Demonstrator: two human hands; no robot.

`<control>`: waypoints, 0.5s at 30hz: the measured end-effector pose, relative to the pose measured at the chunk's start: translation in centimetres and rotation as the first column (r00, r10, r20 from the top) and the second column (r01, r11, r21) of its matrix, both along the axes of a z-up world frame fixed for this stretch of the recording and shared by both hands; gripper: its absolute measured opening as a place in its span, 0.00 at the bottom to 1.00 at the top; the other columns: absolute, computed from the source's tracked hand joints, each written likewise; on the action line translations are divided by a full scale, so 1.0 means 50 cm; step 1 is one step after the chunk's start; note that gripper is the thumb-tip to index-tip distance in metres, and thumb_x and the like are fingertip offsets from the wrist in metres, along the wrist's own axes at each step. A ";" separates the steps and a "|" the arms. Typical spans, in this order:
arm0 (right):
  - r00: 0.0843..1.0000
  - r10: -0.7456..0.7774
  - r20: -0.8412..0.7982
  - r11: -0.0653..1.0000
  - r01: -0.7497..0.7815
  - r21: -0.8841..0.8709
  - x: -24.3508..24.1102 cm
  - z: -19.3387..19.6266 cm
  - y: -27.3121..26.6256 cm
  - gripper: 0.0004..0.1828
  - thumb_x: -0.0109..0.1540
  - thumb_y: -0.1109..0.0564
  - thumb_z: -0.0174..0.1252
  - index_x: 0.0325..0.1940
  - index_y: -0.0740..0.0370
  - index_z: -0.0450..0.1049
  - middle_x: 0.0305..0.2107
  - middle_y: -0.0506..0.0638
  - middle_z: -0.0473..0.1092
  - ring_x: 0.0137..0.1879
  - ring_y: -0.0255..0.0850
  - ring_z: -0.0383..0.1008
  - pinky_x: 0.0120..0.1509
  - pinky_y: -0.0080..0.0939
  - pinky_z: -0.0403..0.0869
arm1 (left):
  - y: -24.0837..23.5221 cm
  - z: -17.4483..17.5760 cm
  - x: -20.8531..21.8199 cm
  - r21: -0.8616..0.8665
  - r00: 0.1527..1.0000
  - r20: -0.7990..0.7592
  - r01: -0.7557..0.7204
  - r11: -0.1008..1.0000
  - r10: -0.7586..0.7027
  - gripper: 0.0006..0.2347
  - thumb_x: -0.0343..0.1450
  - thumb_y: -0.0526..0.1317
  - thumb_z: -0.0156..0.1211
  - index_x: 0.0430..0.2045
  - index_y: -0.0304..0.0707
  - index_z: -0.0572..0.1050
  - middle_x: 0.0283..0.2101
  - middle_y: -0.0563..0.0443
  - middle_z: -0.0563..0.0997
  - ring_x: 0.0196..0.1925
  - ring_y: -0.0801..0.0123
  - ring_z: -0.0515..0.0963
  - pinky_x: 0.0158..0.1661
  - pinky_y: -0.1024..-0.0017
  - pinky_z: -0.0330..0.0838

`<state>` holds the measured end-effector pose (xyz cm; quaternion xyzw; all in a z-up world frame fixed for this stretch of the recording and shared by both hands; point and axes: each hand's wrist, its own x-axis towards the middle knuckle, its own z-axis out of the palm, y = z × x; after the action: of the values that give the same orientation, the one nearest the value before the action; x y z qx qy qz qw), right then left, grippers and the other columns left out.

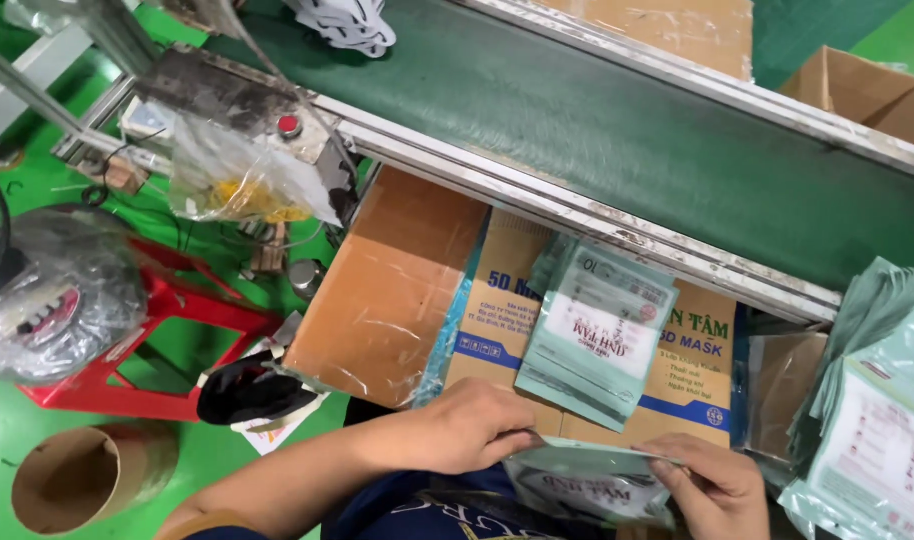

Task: Manually counting and placing face masks into plastic bags in an assembly line setting.

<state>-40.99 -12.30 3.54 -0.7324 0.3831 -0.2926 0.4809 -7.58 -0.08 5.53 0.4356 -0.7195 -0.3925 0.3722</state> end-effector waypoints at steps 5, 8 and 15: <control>0.998 -0.047 -0.029 0.999 0.048 0.015 -0.020 -0.010 0.004 0.07 0.55 0.67 0.64 0.37 0.72 0.82 0.32 0.58 0.82 0.37 0.38 0.80 0.43 0.36 0.75 | 0.002 0.054 0.014 -0.261 0.996 -0.011 -0.088 0.961 0.089 0.09 0.72 0.41 0.63 0.28 0.33 0.73 0.29 0.40 0.76 0.35 0.43 0.76 0.35 0.53 0.68; 0.977 0.164 -0.137 0.980 -0.176 -0.088 0.009 0.035 0.005 0.07 0.58 0.59 0.64 0.31 0.68 0.81 0.26 0.53 0.79 0.32 0.35 0.77 0.36 0.34 0.73 | 0.009 -0.021 0.006 -0.094 0.983 0.138 -0.106 0.990 0.118 0.10 0.73 0.41 0.63 0.24 0.35 0.74 0.27 0.40 0.77 0.33 0.43 0.77 0.33 0.53 0.68; 0.994 -0.086 -0.067 0.986 0.094 0.136 -0.114 0.067 -0.196 0.08 0.56 0.59 0.61 0.37 0.64 0.82 0.30 0.52 0.82 0.37 0.37 0.81 0.42 0.38 0.79 | -0.030 -0.087 0.035 0.154 0.932 -0.012 -0.357 0.921 0.363 0.06 0.66 0.39 0.65 0.29 0.36 0.79 0.28 0.47 0.84 0.31 0.62 0.84 0.33 0.69 0.76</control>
<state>-46.69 -22.10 6.89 -0.6876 0.4496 -0.2645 0.5050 -5.82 -1.56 1.17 0.5788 -0.5881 -0.3789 0.4189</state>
